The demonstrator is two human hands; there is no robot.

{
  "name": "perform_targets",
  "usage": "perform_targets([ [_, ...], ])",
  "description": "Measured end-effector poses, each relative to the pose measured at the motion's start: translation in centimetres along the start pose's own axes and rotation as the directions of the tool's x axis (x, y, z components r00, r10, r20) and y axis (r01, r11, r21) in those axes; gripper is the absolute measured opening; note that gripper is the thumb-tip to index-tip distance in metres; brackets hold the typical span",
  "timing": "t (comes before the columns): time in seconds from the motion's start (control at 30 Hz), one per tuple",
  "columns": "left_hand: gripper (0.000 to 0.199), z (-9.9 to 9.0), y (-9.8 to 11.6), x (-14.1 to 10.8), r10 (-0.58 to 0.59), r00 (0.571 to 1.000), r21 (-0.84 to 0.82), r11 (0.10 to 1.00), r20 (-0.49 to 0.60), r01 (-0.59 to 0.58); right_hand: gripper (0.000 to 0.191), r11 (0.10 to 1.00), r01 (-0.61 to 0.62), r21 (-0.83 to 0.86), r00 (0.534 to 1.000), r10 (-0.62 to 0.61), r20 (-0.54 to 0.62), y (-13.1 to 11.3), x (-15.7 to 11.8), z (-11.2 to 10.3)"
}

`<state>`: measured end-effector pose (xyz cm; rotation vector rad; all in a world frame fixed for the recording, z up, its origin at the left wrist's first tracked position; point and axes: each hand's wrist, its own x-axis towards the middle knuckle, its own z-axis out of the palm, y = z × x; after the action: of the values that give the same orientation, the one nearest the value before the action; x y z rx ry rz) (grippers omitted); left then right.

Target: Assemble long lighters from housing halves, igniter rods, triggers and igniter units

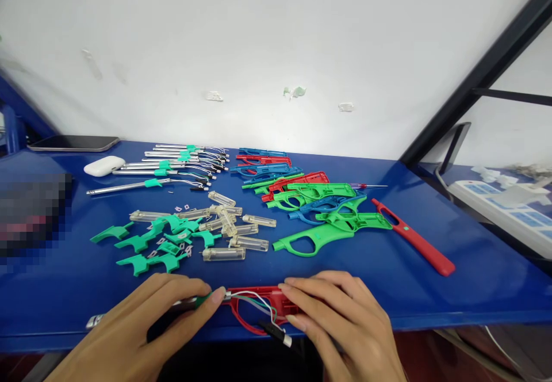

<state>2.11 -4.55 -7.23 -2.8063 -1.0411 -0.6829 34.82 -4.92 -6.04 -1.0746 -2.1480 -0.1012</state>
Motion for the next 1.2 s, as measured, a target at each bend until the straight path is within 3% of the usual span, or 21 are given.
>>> perform_targets([
  [0.3,0.053,0.2,-0.2,1.3,-0.061,0.990,-0.165,0.985,-0.127,0.040,0.022,1.000,-0.001,-0.007,1.000,0.001,-0.005,-0.1,-0.1,-0.1],
  [0.4,0.057,-0.1,-0.1,1.6,-0.071,0.990,-0.121,0.991,-0.124,0.056,0.022,1.000,-0.001,-0.012,1.000,0.001,-0.007,-0.1,-0.1,-0.1],
  [0.57,0.068,0.0,0.0,1.1,-0.061,0.998,-0.065,0.996,-0.001,0.061,0.022,1.000,-0.003,-0.019,1.000,0.003,-0.007,0.0,0.0,0.1],
  [0.67,0.076,0.5,-0.1,0.6,-0.059,0.998,-0.081,0.995,-0.017,0.058,0.023,1.000,0.004,-0.024,1.000,-0.005,-0.014,0.0,-0.1,0.1],
  [0.9,0.055,-0.4,-0.4,1.7,-0.009,0.998,-0.031,1.000,-0.067,0.007,0.023,1.000,-0.004,-0.017,1.000,0.003,-0.015,-0.1,0.0,-0.1],
  [1.2,0.056,-0.1,0.4,2.1,-0.050,0.988,-0.029,0.999,-0.143,0.046,0.030,0.999,-0.035,-0.040,0.999,0.036,0.005,0.1,-0.6,-0.1],
])
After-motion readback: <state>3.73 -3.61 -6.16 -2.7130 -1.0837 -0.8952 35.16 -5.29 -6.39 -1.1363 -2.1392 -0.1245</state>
